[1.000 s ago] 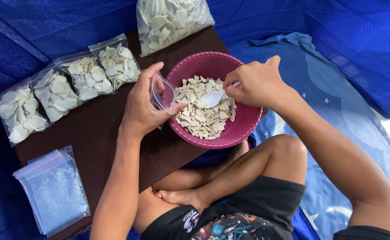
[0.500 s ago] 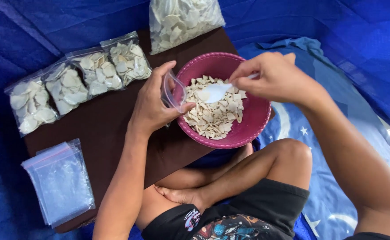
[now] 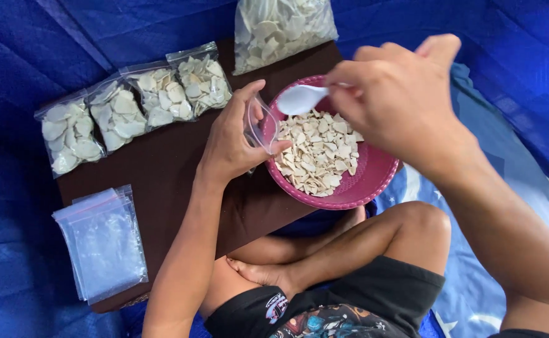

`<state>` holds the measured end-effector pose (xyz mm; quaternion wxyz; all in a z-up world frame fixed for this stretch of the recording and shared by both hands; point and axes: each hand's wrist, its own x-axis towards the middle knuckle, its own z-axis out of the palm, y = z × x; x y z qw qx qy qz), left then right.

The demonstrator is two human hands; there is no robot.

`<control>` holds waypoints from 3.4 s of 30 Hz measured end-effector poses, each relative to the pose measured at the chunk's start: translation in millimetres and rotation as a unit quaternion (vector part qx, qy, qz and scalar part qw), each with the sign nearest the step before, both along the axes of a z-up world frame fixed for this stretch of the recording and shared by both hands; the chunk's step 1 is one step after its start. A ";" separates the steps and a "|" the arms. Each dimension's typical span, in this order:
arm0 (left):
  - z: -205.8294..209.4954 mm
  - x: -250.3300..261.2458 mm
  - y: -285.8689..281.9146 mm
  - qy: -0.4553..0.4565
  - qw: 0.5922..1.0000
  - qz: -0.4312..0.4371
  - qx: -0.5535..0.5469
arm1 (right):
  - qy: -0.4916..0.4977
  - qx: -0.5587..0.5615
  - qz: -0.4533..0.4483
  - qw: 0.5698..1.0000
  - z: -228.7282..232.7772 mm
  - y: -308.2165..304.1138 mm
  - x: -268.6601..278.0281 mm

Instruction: The person scoops small white food pieces from a pink bowl into plastic bags using a spoon and by hand, then seals the bags.

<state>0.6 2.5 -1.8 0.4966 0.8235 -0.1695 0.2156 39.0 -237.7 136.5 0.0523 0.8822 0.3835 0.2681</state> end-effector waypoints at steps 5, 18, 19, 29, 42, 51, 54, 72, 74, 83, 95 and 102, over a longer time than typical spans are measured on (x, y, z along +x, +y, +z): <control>-17.5 11.1 6.3 0.006 0.998 -0.009 -0.067 | 0.160 -0.053 -0.125 0.978 -43.3 -33.5 2.0; 27.0 -29.9 -15.1 -0.041 0.865 -0.187 -0.464 | 0.379 0.312 0.146 0.859 -74.5 -26.7 -27.9; 32.6 -32.3 -21.7 -0.041 0.866 -0.185 -0.462 | 0.380 0.313 0.147 0.858 -67.7 -14.9 -36.4; 29.8 -65.3 -46.0 0.059 0.929 -0.094 -0.353 | 0.552 0.619 0.096 0.551 -107.8 16.1 -58.5; 5.4 -59.8 -96.2 0.134 0.954 -0.012 -0.267 | 0.434 0.635 0.098 0.632 -129.6 -17.7 -64.3; 19.6 -28.1 -121.7 0.172 0.936 -0.067 -0.300 | 0.374 0.654 0.078 0.653 -128.2 -34.0 -45.9; 7.8 -27.3 -119.5 0.177 0.932 -0.055 -0.310 | 0.382 0.649 0.082 0.653 -130.7 -28.4 -43.2; -5.0 -24.7 -109.7 0.216 0.930 -0.036 -0.295 | 0.378 0.657 0.089 0.647 -134.0 -36.4 -35.1; 1.3 -23.3 -110.7 0.216 0.927 -0.037 -0.303 | 0.386 0.652 0.083 0.648 -140.4 -39.5 -33.1; 0.4 -26.0 -113.8 0.197 0.932 -0.027 -0.304 | 0.404 0.637 0.075 0.652 -136.6 -38.4 -37.5; 11.5 -29.0 -113.9 0.181 0.928 -0.035 -0.325 | 0.425 0.634 0.065 0.642 -133.5 -38.2 -41.6; 8.6 -27.4 -115.4 0.186 0.920 -0.039 -0.342 | 0.445 0.619 0.054 0.645 -126.5 -35.5 -42.0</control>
